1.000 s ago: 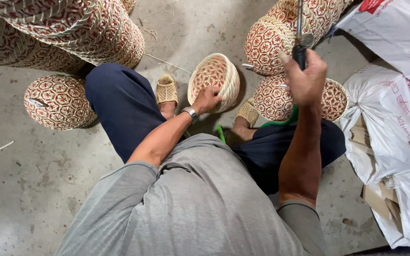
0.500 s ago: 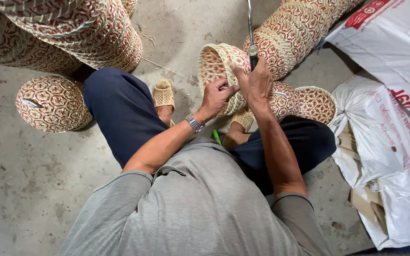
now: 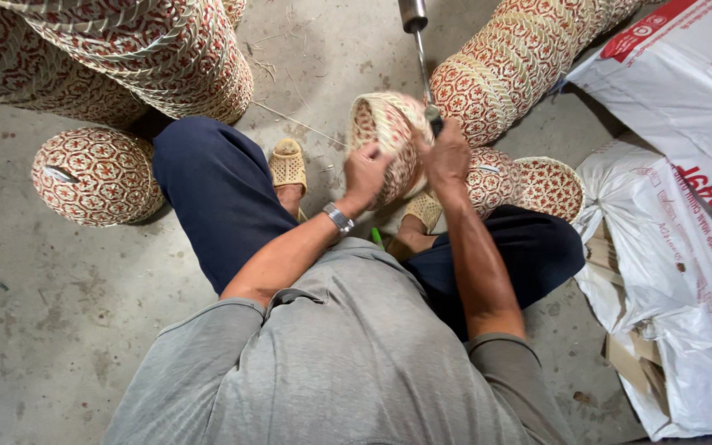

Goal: The person sits on the floor and uses a handheld blowtorch to apply heat to the surface of patterned woven baskets. They pick up each basket, rotate it to treat different sides, and then place it back down, repeating the process for multiple units.

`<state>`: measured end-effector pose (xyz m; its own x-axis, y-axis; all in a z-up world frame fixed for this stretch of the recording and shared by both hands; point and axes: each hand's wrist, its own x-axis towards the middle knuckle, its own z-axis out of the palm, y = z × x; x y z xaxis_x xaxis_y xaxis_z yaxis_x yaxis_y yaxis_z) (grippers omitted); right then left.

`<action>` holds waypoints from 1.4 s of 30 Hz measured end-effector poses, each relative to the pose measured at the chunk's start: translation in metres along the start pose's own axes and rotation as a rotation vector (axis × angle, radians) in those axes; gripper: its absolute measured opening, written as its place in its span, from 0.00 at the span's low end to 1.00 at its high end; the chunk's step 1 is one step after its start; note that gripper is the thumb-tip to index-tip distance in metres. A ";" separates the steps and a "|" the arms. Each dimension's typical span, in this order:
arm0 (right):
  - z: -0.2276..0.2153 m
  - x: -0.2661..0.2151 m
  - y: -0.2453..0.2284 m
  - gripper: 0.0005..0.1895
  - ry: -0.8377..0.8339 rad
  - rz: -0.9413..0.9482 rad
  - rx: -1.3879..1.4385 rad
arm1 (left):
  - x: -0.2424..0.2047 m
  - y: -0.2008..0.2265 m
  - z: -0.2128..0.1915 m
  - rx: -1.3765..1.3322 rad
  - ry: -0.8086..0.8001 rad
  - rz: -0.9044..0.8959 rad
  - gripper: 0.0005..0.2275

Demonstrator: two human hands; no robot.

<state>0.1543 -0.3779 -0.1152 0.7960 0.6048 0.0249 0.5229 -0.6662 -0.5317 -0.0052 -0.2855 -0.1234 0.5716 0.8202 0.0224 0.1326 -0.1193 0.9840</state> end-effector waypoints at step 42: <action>-0.225 -0.042 -0.059 0.13 -0.156 -0.354 0.091 | 0.270 0.050 -0.190 -0.863 -0.051 0.041 0.18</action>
<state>0.1587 -0.4624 0.1060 0.5120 0.8537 0.0948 0.7217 -0.3677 -0.5865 0.0020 0.0367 -0.0347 0.6006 0.7961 0.0736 -0.5383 0.3347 0.7734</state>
